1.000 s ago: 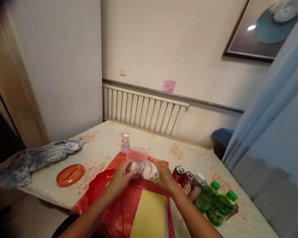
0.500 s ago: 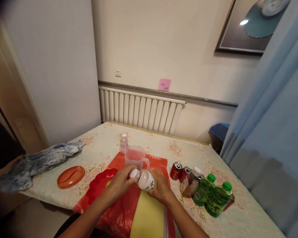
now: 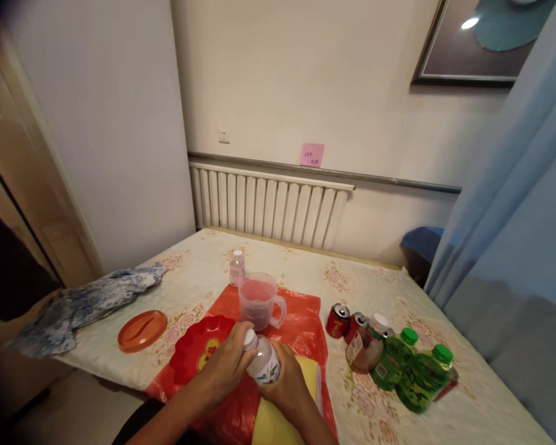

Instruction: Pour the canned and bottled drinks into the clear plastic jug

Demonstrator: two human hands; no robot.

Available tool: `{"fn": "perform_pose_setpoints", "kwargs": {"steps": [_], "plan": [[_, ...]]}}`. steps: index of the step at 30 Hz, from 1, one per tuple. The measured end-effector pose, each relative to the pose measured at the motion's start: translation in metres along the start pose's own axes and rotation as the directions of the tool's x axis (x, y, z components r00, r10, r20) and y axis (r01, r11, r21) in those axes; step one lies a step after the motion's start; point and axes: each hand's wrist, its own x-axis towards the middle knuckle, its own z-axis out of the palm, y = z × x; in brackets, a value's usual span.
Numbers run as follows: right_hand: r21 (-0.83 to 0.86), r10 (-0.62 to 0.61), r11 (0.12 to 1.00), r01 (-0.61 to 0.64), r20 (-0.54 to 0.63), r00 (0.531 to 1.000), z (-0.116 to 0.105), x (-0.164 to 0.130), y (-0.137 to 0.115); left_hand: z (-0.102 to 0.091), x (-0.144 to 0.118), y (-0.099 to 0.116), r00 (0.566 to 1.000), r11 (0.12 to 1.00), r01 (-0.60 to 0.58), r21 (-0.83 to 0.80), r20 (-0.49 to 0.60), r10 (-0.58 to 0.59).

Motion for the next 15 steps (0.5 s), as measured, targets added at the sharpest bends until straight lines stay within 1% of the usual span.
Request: {"fn": "perform_pose_setpoints", "kwargs": {"steps": [2, 4, 6, 8, 10, 12, 13, 15], "plan": [[0.024, 0.019, 1.0, -0.018, -0.057, 0.998, 0.008, -0.005, 0.005, -0.013, -0.001, -0.005, 1.0, 0.999, -0.006, 0.037, 0.003, 0.006], [0.037, 0.07, 0.997, -0.066, -0.139, 0.988, 0.014, -0.014, 0.02, -0.034, 0.0, -0.013, 1.0, 0.998, -0.009, 0.065, -0.011, 0.009], [0.038, 0.149, 0.989, -0.144, -0.21, 0.966, 0.018, -0.026, 0.046, -0.058, 0.005, -0.024, 0.999, 0.994, -0.011, 0.111, -0.052, 0.016], [0.01, 0.196, 0.98, -0.199, -0.249, 0.949, 0.023, -0.04, 0.079, -0.082, 0.016, -0.039, 0.991, 0.986, 0.016, 0.168, -0.131, 0.007], [-0.059, 0.139, 0.985, -0.159, -0.261, 0.955, 0.028, -0.054, 0.111, -0.102, 0.034, -0.056, 0.981, 0.969, 0.026, 0.244, -0.191, 0.022], [-0.161, 0.04, 0.983, -0.089, -0.28, 0.959, 0.034, -0.064, 0.136, -0.115, 0.057, -0.072, 0.976, 0.936, 0.065, 0.347, -0.217, 0.012], [-0.202, -0.002, 0.978, -0.055, -0.273, 0.962, 0.036, -0.066, 0.144, -0.119, 0.07, -0.079, 0.977, 0.912, 0.091, 0.401, -0.213, -0.004], [-0.248, -0.049, 0.969, -0.012, -0.235, 0.971, 0.041, -0.067, 0.152, -0.123, 0.096, -0.093, 0.975, 0.893, 0.117, 0.434, -0.221, -0.021]]}}
